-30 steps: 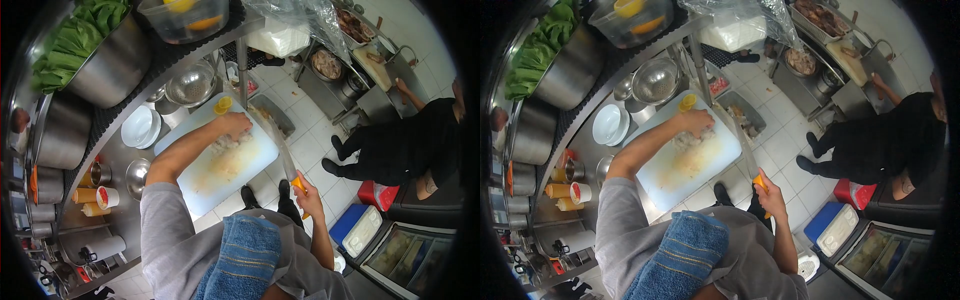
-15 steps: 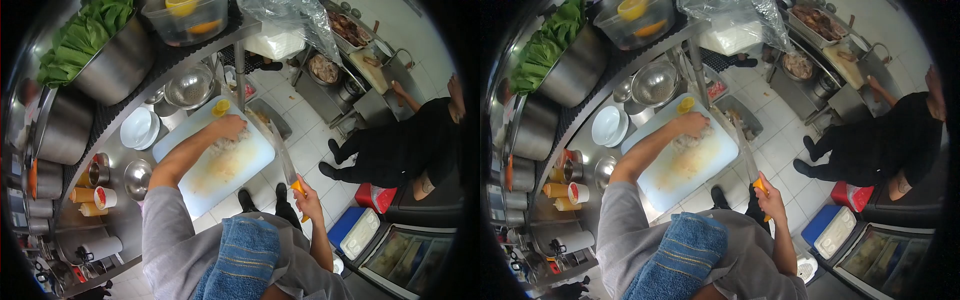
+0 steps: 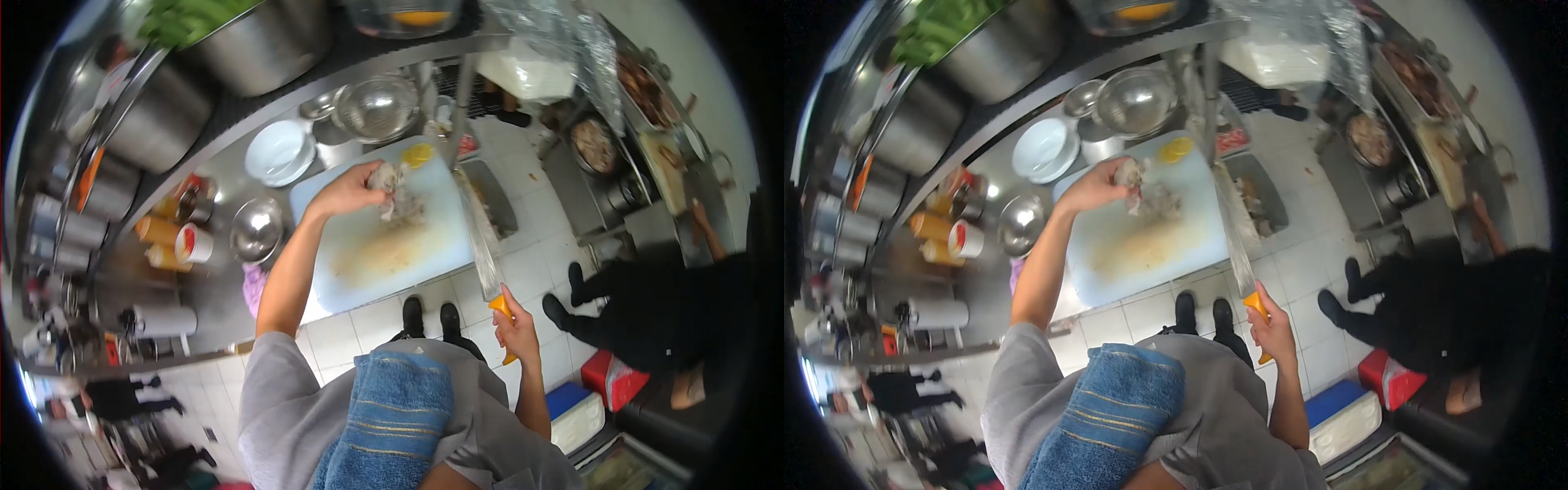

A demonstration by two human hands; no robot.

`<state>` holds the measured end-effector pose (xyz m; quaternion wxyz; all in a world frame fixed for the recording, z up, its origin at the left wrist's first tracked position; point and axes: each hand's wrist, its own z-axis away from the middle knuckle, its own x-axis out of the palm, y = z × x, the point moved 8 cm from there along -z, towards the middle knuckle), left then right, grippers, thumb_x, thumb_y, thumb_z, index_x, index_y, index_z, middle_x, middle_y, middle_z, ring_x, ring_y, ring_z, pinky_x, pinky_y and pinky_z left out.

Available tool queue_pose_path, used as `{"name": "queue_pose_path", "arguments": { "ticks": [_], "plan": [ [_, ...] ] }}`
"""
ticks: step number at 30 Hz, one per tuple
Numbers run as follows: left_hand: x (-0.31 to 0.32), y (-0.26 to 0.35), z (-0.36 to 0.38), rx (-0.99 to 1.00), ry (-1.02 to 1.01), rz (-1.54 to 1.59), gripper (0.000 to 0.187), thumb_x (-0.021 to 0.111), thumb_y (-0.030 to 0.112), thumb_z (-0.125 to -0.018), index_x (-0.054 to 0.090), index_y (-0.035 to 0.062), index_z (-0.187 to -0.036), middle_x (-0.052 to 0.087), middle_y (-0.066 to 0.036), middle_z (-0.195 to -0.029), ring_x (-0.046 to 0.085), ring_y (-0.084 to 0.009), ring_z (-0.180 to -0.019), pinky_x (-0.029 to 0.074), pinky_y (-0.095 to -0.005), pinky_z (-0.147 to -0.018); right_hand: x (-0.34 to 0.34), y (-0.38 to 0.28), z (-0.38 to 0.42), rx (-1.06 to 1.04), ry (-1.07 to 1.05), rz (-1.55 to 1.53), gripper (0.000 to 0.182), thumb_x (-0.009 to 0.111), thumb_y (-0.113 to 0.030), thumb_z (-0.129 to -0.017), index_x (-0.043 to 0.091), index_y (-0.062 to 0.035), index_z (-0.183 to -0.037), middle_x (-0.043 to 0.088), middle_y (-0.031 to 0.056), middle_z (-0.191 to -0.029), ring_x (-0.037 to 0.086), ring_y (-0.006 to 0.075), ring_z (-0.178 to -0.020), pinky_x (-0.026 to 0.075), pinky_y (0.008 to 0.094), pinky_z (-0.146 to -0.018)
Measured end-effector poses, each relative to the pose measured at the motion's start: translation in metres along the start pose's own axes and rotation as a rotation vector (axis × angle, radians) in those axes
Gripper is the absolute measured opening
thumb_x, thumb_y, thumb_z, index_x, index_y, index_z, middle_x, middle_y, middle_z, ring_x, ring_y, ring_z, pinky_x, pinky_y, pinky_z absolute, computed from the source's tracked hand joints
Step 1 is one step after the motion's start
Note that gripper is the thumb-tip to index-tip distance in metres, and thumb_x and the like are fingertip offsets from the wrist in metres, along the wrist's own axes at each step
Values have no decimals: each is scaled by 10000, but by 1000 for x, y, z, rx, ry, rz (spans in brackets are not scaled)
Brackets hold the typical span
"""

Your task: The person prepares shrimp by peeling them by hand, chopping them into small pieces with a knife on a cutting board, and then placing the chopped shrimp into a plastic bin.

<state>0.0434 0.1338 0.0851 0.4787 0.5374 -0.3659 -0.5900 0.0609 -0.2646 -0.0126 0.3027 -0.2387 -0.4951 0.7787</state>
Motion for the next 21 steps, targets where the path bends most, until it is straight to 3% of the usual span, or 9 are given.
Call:
{"name": "queue_pose_path", "arguments": {
  "ticks": [2, 4, 7, 9, 10, 11, 12, 17, 21],
  "plan": [
    [-1, -19, 40, -61, 69, -192, 466, 695, 105, -800, 585, -2, -1240, 699, -77, -1005, 678, -165, -931, 531, -313, -826, 7, -14, -10, 8, -115, 41, 601, 602, -69, -970, 405, -155, -1532, 560, 9, -789, 448, 34, -498, 415, 223, -450],
    [11, -61, 66, -125, 125, -377, 519, 720, 151, -793, 579, 2, -1270, 705, -147, -1054, 690, -269, -963, 534, -363, -857, 17, -27, -18, -7, -256, 108, 596, 604, -72, -971, 407, -140, -1529, 584, 16, -814, 504, 60, -550, 472, 241, -517],
    [44, -90, 96, -288, 240, -629, 566, 766, 226, -796, 576, 4, -1281, 679, -204, -1142, 660, -341, -1041, 525, -405, -904, 38, -38, -35, -204, -391, 281, 584, 614, -81, -958, 424, -119, -1509, 661, 97, -914, 648, 187, -735, 532, 316, -709],
    [60, -102, 114, -357, 365, -780, 579, 782, 281, -809, 582, 4, -1276, 649, -231, -1195, 629, -376, -1098, 515, -432, -935, 53, -53, -37, -421, -418, 427, 583, 616, -86, -947, 429, -110, -1499, 671, 175, -1013, 658, 292, -894, 517, 361, -814],
    [62, -95, 121, -237, 484, -828, 554, 773, 290, -823, 592, 6, -1263, 644, -225, -1201, 623, -377, -1101, 513, -432, -939, 61, -60, -37, -534, -420, 488, 583, 617, -88, -941, 431, -105, -1493, 676, 213, -1062, 663, 344, -974, 509, 383, -867],
    [65, -85, 130, -111, 590, -878, 530, 764, 299, -837, 602, 8, -1249, 639, -218, -1208, 617, -377, -1104, 512, -432, -942, 67, -60, -37, -545, -449, 526, 613, 615, -93, -930, 409, -119, -1506, 647, 261, -1047, 630, 424, -958, 508, 445, -831],
    [71, -76, 139, 19, 691, -917, 507, 755, 308, -850, 612, 10, -1235, 634, -212, -1214, 611, -378, -1107, 510, -433, -945, 73, -55, -36, -547, -452, 606, 608, 608, -83, -932, 405, -106, -1505, 646, 253, -1031, 628, 430, -943, 506, 451, -823],
    [86, -81, 134, 40, 819, -849, 341, 675, 248, -917, 647, 17, -1165, 664, -163, -1128, 621, -356, -1044, 511, -431, -920, 93, -40, -36, -569, -420, 838, 636, 591, -98, -943, 348, -116, -1531, 613, 226, -891, 612, 439, -825, 487, 521, -761],
    [78, -63, 130, 171, 846, -917, 222, 663, 155, -898, 669, 16, -1072, 677, -139, -1056, 631, -326, -1008, 527, -409, -876, 102, -50, -31, -530, -396, 831, 617, 581, -100, -950, 352, -90, -1524, 624, 234, -923, 618, 441, -829, 497, 519, -761]
  ]
}}
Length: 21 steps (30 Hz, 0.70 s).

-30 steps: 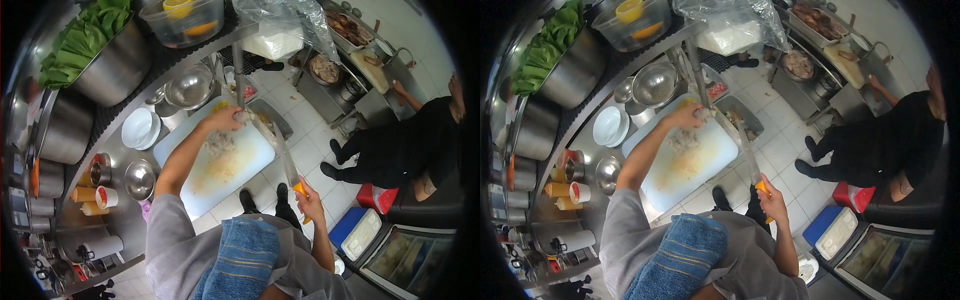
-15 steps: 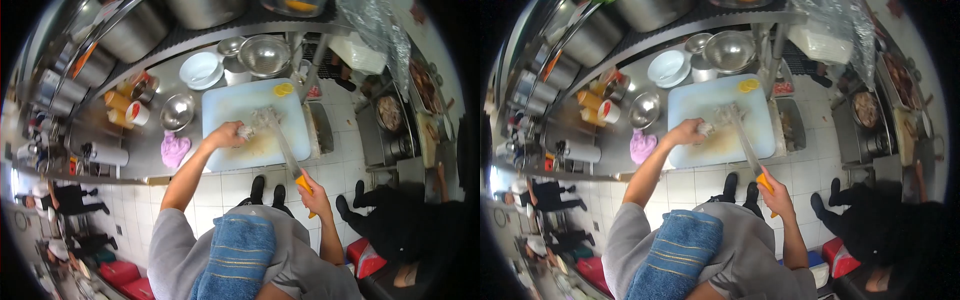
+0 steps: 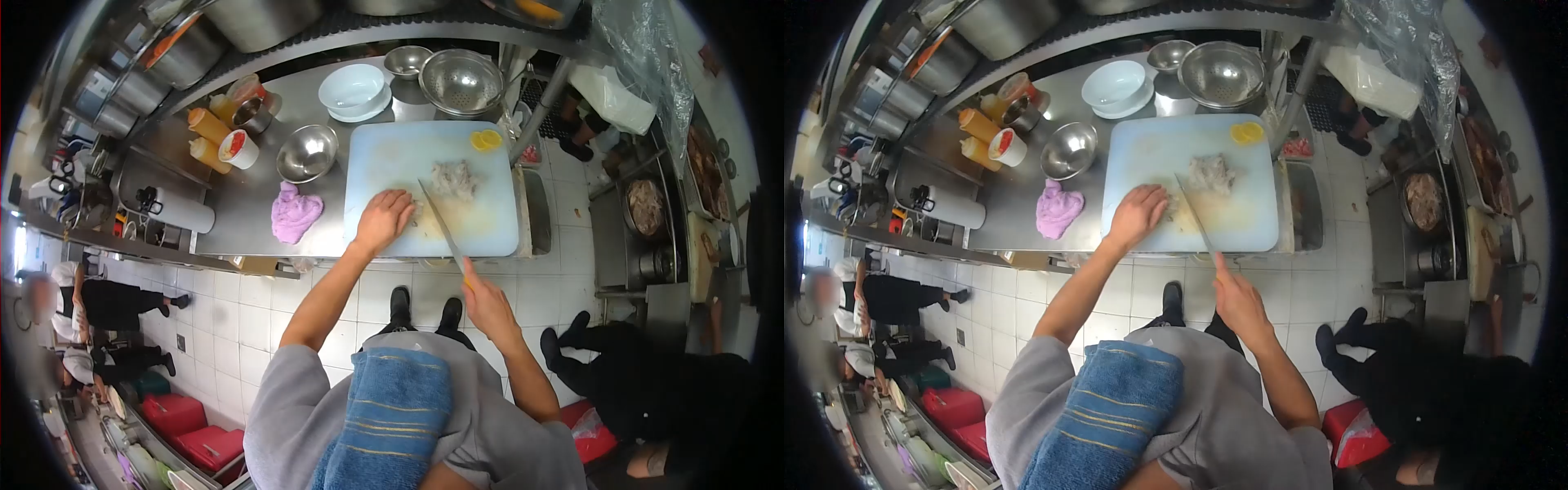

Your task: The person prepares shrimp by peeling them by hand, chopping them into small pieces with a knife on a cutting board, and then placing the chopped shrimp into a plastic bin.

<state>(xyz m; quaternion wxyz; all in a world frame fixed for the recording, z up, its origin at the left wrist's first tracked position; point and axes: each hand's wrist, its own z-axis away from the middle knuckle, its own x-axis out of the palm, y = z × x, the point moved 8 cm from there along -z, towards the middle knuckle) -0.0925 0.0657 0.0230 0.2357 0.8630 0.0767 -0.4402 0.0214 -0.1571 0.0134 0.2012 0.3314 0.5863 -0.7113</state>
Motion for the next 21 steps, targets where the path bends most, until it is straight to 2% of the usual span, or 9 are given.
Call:
{"name": "queue_pose_path", "arguments": {
  "ticks": [1, 4, 7, 11, 14, 17, 19, 21],
  "plan": [
    [-1, -1, -6, 39, 30, 26, 196, 660, 132, -889, 672, 17, -1048, 677, -135, -1041, 631, -325, -999, 531, -404, -864, 1, -6, -4, -2, 21, -12, 613, 576, -105, -954, 351, -86, -1524, 626, 235, -929, 620, 441, -830, 500, 520, -761],
    [22, -12, -13, 74, -99, 188, 115, 649, 77, -842, 661, 25, -943, 666, -121, -988, 623, -317, -927, 535, -393, -813, 6, -27, -11, 17, 29, 26, 601, 557, -117, -966, 342, -75, -1525, 634, 237, -943, 631, 448, -832, 509, 523, -764],
    [31, -20, -12, 62, -132, 240, 78, 647, 51, -799, 627, 28, -871, 648, -116, -935, 605, -309, -858, 530, -393, -772, 9, -43, -19, 88, -10, 84, 590, 537, -120, -972, 336, -69, -1525, 637, 246, -956, 639, 460, -837, 519, 529, -761],
    [29, -16, -12, 42, -91, 329, 87, 651, 37, -777, 614, 26, -856, 634, -111, -895, 595, -304, -833, 525, -398, -754, 8, -59, -17, 200, -94, 135, 588, 522, -108, -969, 334, -70, -1526, 636, 268, -967, 642, 480, -833, 525, 544, -738],
    [32, -20, -14, 22, -103, 356, 92, 656, 36, -775, 610, 23, -854, 635, -112, -893, 596, -308, -834, 525, -396, -751, 26, -45, -36, 243, -136, 147, 579, 517, -124, -976, 337, -64, -1522, 634, 280, -955, 645, 487, -827, 525, 552, -722],
    [34, -23, -12, 12, -109, 395, 93, 657, 42, -780, 611, 21, -858, 639, -112, -903, 596, -312, -843, 524, -393, -757, 55, -27, -82, 135, 76, 181, 561, 520, -136, -980, 354, -55, -1510, 637, 285, -940, 649, 485, -827, 524, 550, -735],
    [32, -24, -12, 20, -126, 417, 102, 657, 47, -783, 616, 19, -872, 641, -112, -918, 600, -314, -858, 524, -391, -768, 46, -29, -110, 112, 71, 138, 546, 523, -136, -981, 370, -44, -1497, 636, 288, -935, 649, 485, -832, 525, 545, -744],
    [31, -32, -10, -126, -125, 508, 117, 655, 54, -785, 623, 21, -892, 635, -111, -922, 603, -313, -878, 527, -393, -772, 32, -34, -117, 103, 72, 112, 537, 529, -137, -980, 383, -36, -1487, 637, 291, -934, 649, 484, -836, 526, 540, -753]
  ]
}}
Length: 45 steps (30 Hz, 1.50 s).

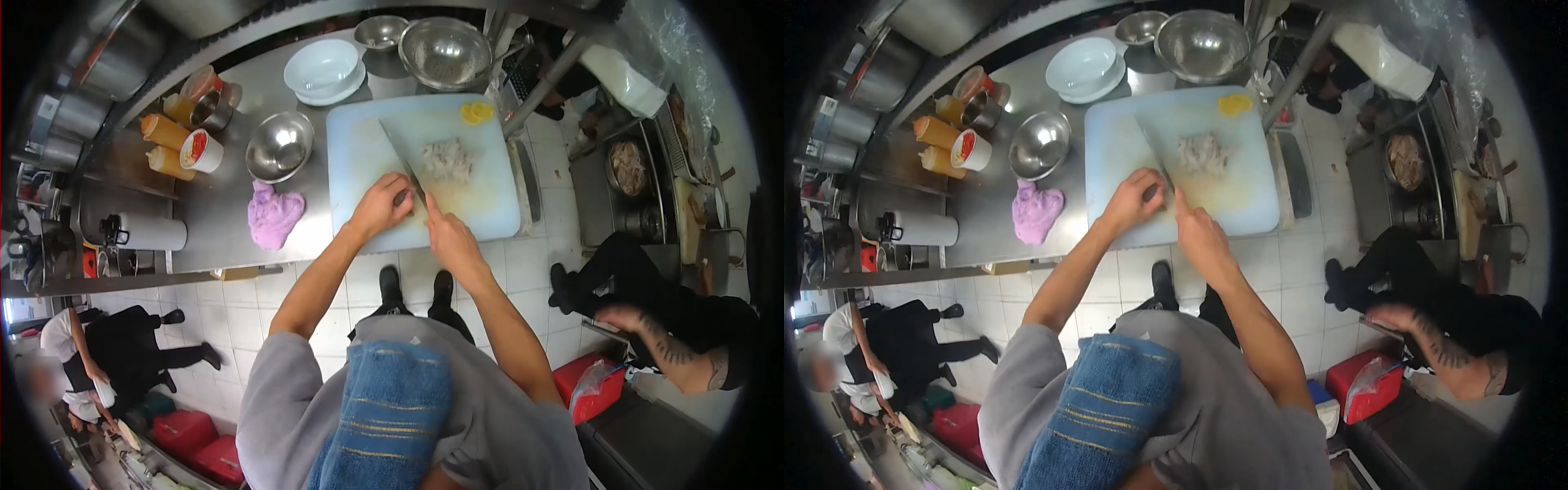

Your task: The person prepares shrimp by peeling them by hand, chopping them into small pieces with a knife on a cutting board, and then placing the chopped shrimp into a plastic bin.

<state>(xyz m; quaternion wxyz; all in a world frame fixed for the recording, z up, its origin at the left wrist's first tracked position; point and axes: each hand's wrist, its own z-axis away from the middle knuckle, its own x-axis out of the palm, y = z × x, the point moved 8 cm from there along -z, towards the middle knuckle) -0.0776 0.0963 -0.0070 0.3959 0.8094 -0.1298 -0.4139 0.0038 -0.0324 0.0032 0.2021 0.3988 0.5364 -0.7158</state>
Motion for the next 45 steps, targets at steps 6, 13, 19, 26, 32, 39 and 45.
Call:
{"name": "queue_pose_path", "arguments": {
  "ticks": [6, 13, 19, 26, 32, 39, 45],
  "plan": [
    [-3, -5, -6, 42, -39, -30, 130, 647, 75, -800, 633, 24, -918, 632, -110, -937, 610, -310, -883, 534, -398, -755, -35, -23, 49, 45, -121, 44, 569, 549, -130, -968, 363, -28, -1496, 639, 301, -945, 650, 486, -821, 527, 544, -747],
    [3, -14, 0, 27, -50, 25, 148, 656, 46, -803, 629, 12, -944, 651, -133, -976, 641, -323, -845, 547, -378, -698, 26, -4, 33, 58, -63, 62, 593, 534, -107, -964, 324, -31, -1514, 641, 301, -915, 646, 493, -801, 522, 558, -732],
    [-16, -5, -2, 35, 98, 51, 118, 664, 37, -797, 635, 9, -908, 634, -128, -903, 627, -314, -826, 534, -388, -700, -22, -15, 4, 26, -68, 11, 585, 544, -129, -970, 338, -46, -1510, 642, 293, -942, 646, 491, -856, 520, 537, -776],
    [1, -20, 4, 11, -6, 23, 124, 665, 61, -813, 637, 26, -928, 661, -122, -971, 656, -310, -812, 555, -386, -688, -24, -24, 64, 194, -293, 102, 566, 535, -147, -981, 352, -66, -1510, 644, 287, -936, 646, 491, -849, 520, 549, -762],
    [-5, -17, 11, -28, -10, 60, 137, 675, 62, -787, 643, 18, -913, 640, -120, -905, 638, -323, -846, 541, -386, -734, 29, -7, -21, -35, 48, 48, 576, 550, -143, -973, 365, -90, -1516, 642, 276, -902, 643, 480, -832, 523, 536, -751],
    [-33, -22, 8, -133, 192, 102, 126, 672, 80, -835, 663, 4, -935, 671, -157, -967, 657, -334, -895, 543, -387, -779, -33, -9, 13, -59, 79, -68, 562, 592, -117, -955, 428, -115, -1493, 626, 237, -848, 628, 436, -791, 500, 502, -737],
    [-6, -25, -6, -181, -91, -21, 196, 655, 132, -863, 689, -8, -996, 700, -171, -983, 682, -306, -890, 547, -375, -798, -50, -6, 34, -51, 121, -112, 579, 597, -95, -950, 422, -123, -1502, 588, 208, -794, 599, 414, -736, 484, 470, -704]
  ]
}}
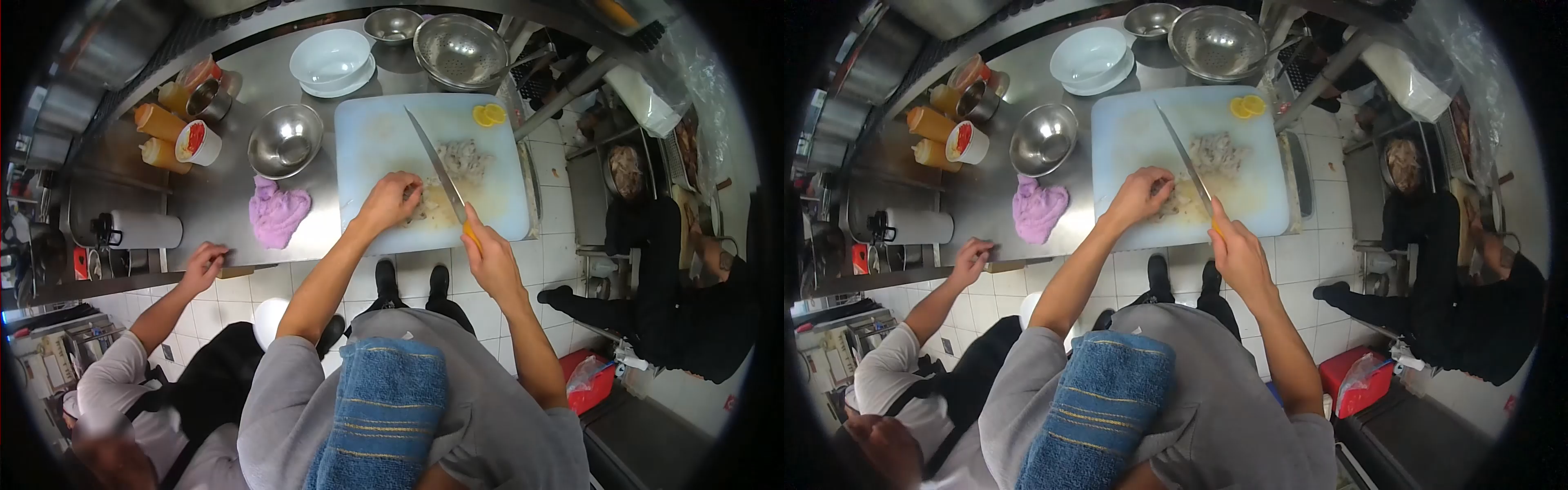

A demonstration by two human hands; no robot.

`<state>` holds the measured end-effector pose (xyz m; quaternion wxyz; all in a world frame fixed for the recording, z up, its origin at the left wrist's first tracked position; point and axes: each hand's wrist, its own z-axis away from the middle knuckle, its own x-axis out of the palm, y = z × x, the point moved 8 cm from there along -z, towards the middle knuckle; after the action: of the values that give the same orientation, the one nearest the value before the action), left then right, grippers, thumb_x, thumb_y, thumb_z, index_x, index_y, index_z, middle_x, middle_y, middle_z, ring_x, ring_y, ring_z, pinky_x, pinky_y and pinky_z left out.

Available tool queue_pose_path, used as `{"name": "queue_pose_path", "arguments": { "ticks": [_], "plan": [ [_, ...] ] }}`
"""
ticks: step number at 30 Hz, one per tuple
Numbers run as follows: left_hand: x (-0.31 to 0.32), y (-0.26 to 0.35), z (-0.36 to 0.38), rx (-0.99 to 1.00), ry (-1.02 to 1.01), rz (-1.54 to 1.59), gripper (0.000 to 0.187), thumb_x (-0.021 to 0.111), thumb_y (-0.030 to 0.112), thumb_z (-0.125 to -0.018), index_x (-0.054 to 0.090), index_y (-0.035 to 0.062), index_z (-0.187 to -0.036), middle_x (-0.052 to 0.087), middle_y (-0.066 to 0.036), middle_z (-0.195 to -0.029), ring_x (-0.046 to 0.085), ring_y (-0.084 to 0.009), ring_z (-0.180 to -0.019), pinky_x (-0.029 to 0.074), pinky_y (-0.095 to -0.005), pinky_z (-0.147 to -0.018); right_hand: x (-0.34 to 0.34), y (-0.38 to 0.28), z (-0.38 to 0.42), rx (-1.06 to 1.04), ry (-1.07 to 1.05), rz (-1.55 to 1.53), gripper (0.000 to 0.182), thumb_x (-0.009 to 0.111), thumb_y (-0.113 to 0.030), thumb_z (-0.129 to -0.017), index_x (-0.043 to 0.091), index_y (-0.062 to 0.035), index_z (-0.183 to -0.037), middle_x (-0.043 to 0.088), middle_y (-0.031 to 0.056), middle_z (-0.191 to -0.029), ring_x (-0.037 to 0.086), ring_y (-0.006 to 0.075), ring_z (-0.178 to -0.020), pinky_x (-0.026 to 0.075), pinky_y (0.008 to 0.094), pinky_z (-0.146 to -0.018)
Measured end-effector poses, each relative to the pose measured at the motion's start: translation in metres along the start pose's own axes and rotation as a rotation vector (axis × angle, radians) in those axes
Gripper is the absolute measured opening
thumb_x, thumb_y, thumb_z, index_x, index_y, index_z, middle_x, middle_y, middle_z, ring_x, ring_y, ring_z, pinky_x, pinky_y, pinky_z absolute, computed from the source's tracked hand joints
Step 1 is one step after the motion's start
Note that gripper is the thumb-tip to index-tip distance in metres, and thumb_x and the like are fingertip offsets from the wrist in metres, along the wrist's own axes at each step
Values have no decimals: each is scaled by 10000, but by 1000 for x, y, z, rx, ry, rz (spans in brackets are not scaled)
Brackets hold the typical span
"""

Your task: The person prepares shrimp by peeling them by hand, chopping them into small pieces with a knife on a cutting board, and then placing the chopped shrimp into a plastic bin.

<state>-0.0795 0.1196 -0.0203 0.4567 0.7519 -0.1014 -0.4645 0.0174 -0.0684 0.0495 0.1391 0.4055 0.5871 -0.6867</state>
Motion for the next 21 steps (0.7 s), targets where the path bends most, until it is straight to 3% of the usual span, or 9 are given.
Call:
{"name": "queue_pose_path", "arguments": {
  "ticks": [4, 11, 14, 17, 21],
  "plan": [
    [1, 1, 2, -39, -133, -1, 208, 666, 142, -850, 694, -2, -996, 701, -171, -985, 689, -310, -886, 546, -381, -797, -10, -9, 5, -42, 62, -26, 583, 595, -64, -944, 422, -95, -1499, 576, 197, -813, 594, 388, -730, 487, 446, -703],
    [-18, 1, 10, -124, -70, 13, 204, 669, 140, -847, 695, -3, -990, 701, -170, -977, 692, -310, -893, 544, -385, -815, -29, -35, 15, -120, 164, -100, 590, 581, -21, -946, 405, -66, -1507, 567, 165, -833, 579, 354, -711, 492, 417, -690],
    [-19, -2, 14, -147, -23, -9, 202, 672, 138, -850, 694, -4, -992, 701, -170, -982, 691, -314, -897, 542, -384, -821, -6, -14, 27, -183, 206, -52, 588, 585, -41, -952, 404, -87, -1510, 593, 191, -843, 600, 381, -708, 500, 440, -668],
    [-19, -2, 22, -137, 19, 16, 189, 674, 132, -847, 689, -7, -974, 693, -172, -960, 682, -323, -880, 537, -393, -809, 35, 23, 30, -24, -78, 170, 576, 591, -70, -958, 413, -108, -1504, 614, 219, -847, 618, 408, -707, 506, 476, -655],
    [-19, -5, 31, -148, 67, 23, 179, 674, 121, -849, 682, -11, -970, 688, -170, -959, 679, -331, -886, 541, -396, -813, 21, 31, 19, -35, -89, 169, 568, 591, -84, -958, 420, -121, -1499, 620, 227, -837, 622, 422, -713, 506, 499, -668]
  ]
}}
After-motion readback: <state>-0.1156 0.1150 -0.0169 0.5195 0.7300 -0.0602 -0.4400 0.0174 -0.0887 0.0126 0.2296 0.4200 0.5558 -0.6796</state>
